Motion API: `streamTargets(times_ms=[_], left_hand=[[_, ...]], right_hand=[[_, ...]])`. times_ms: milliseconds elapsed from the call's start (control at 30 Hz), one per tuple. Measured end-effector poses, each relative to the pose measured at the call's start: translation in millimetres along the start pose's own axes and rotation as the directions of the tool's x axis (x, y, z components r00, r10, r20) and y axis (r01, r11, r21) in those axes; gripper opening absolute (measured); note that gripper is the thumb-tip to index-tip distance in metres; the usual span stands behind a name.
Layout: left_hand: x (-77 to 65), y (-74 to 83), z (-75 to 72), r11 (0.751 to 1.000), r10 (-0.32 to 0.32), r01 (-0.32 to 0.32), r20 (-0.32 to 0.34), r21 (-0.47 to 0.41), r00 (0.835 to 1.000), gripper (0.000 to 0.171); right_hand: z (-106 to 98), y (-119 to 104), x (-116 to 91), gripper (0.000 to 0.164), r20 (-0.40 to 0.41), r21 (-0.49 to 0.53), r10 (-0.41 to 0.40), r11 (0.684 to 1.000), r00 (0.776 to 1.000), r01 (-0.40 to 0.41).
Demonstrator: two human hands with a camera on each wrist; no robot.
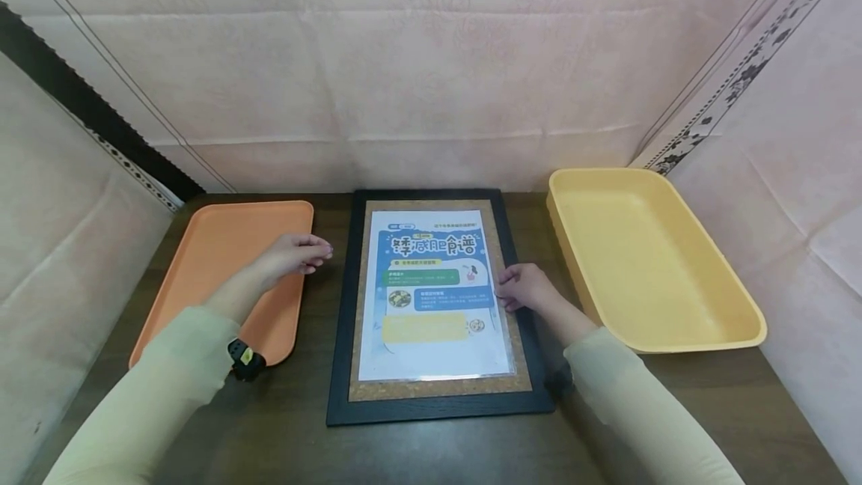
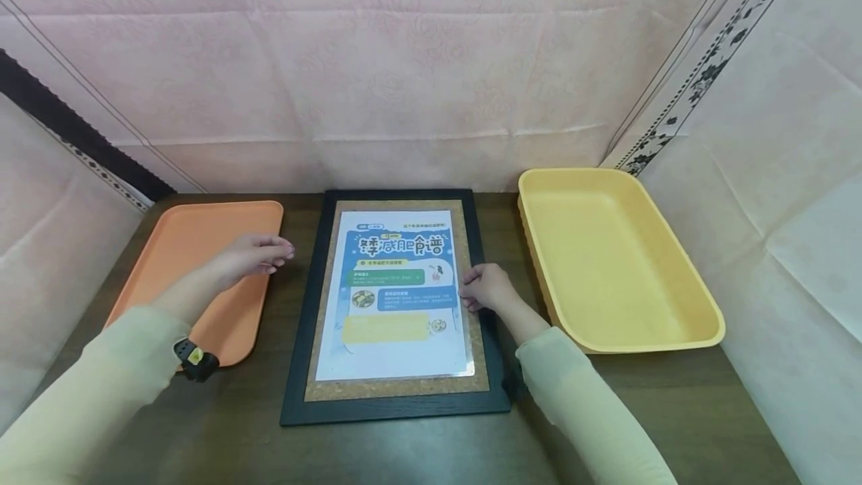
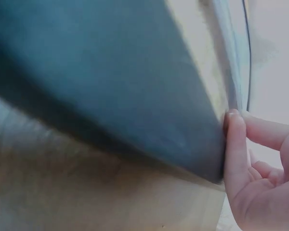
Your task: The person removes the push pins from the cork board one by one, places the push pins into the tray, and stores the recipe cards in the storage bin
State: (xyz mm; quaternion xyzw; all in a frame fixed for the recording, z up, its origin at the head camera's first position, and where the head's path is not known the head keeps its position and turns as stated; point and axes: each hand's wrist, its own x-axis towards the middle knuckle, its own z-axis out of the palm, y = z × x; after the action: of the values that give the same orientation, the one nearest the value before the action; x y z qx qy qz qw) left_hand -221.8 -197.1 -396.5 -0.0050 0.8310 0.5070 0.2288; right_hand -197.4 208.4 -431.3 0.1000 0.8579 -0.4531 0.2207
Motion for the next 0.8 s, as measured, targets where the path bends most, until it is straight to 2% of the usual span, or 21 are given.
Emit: streamTargets(times_ms=[133, 300, 367, 500, 633, 700, 800], left_hand=[[-6.5, 0.5, 0.3, 1.0, -0.003, 0.003, -0.001, -0.011, 1.0, 0.044], [-13.0, 2.3, 0.5, 1.0, -0.014, 0.014, -0.002, -0.021, 1.0, 0.046], [-14.3, 1.9, 0.2, 0.999, -0.019, 0.019, -0.003, -0.028, 1.0, 0.045], [-15.3, 0.2, -0.8, 0.999, -0.023, 0.023, -0.004, -0.038, 1.0, 0.045], [-18.3, -0.8, -1.7, 0.999, -0.018, 0.018, 0.003, -0.051, 1.0, 0.046], [-20.3, -1.1, -1.9, 0.998, -0.015, 0.015, 0.007, -0.055, 1.0, 0.046], [-23.1, -0.8, -1.9, 0.998, -0.007, 0.008, 0.014, -0.055, 1.0, 0.047]], right_hand=[[-4, -1, -2, 0.034, 0.021, 0.036, 0.016, 0.999, 1.0, -0.017], [1, -1, -9, 0.039, 0.044, 0.105, -0.027, 0.994, 0.999, 0.022], [4, -2, -13, 0.04, 0.02, 0.121, -0.046, 0.992, 0.999, 0.043], [1, -3, -21, 0.042, -0.093, 0.172, -0.04, 0.983, 0.995, 0.056], [-17, -6, -32, 0.043, -0.166, 0.181, -0.027, 0.982, 0.986, 0.057], [-31, -7, -37, 0.043, -0.203, 0.155, -0.047, 0.985, 0.978, 0.079], [-58, -4, -47, 0.046, -0.214, 0.195, -0.056, 0.976, 0.975, 0.099]])
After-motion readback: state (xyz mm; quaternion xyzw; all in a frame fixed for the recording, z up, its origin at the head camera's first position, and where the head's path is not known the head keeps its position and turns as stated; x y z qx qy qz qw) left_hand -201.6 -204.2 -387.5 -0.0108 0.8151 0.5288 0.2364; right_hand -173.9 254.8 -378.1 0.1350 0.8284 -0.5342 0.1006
